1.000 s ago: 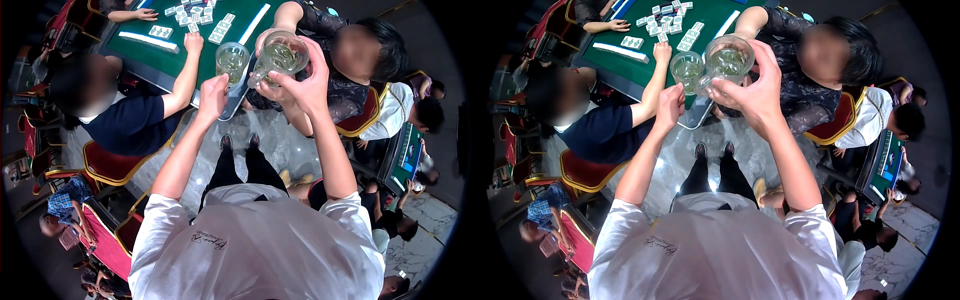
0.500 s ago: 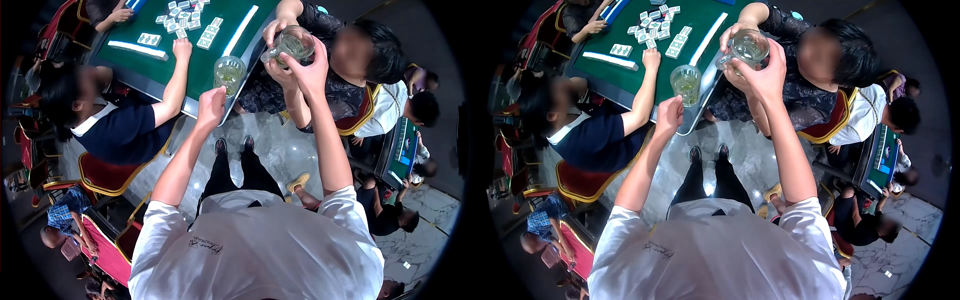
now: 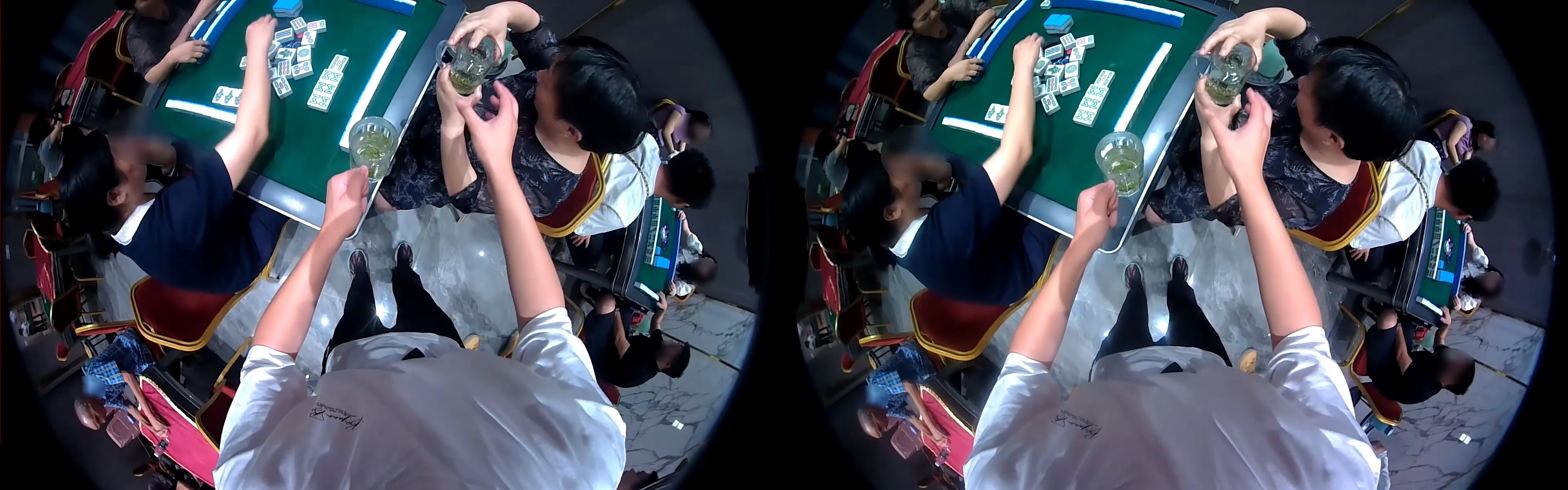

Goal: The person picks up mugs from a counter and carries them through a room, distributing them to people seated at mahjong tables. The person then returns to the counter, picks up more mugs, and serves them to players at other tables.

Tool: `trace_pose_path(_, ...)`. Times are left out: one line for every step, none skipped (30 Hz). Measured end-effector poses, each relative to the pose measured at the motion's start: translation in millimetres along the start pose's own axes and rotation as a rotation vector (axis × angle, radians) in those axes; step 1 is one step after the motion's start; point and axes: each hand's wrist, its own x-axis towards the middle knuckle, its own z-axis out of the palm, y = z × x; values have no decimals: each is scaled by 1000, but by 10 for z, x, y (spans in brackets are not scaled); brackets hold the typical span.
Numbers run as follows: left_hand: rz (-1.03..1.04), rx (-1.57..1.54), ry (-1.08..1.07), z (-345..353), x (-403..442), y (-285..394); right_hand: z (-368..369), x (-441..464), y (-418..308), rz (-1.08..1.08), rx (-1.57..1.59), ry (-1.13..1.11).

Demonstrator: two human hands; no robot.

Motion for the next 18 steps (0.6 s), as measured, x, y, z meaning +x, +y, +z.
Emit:
trace_pose_path(2,-1,-1,-1,16,-3,-78,-74,-153,88,64,-52)
trace_pose_path(-19,-35,-24,-2,38,-1,-75,-146,-121,91,112,-80)
trace_pose_path(-39,-69,-48,-1,60,-1,-69,-239,-100,127,202,-105)
trace_pose_path(-38,-70,-47,7,81,-7,-67,-348,-97,163,292,-129)
trace_pose_path(-34,-87,-55,20,101,-18,-92,-470,-110,224,291,-220)
trace_pose_path(-27,-106,-64,38,128,-30,-122,-611,-130,284,288,-309)
trace_pose_path(-24,-108,-66,52,152,-48,-98,-825,-137,306,383,-356)
trace_pose_path(-13,-112,-68,69,172,-73,-72,-1066,-144,328,477,-402)
trace_pose_path(-3,-115,-69,85,182,-87,-90,-1323,-175,381,498,-480)
trace_pose_path(-1,-118,-70,91,192,-88,-129,-1489,-206,435,518,-559)
trace_pose_path(-13,-108,-90,87,202,-86,-178,-1523,-225,433,517,-558)
trace_pose_path(-28,-95,-110,80,201,-83,-223,-1554,-244,357,438,-529)
trace_pose_path(-29,-94,-114,74,207,-74,-249,-1555,-256,281,359,-498)
trace_pose_path(-51,-85,-153,60,208,-68,-269,-1479,-231,276,332,-459)
trace_pose_path(-74,-74,-193,46,207,-61,-304,-1322,-284,240,322,-451)
trace_pose_path(-79,-69,-199,40,198,-57,-337,-1154,-344,206,310,-443)
trace_pose_path(-92,-76,-227,35,185,-52,-324,-1027,-337,131,286,-478)
trace_pose_path(-99,-83,-256,36,194,-38,-308,-892,-335,51,261,-509)
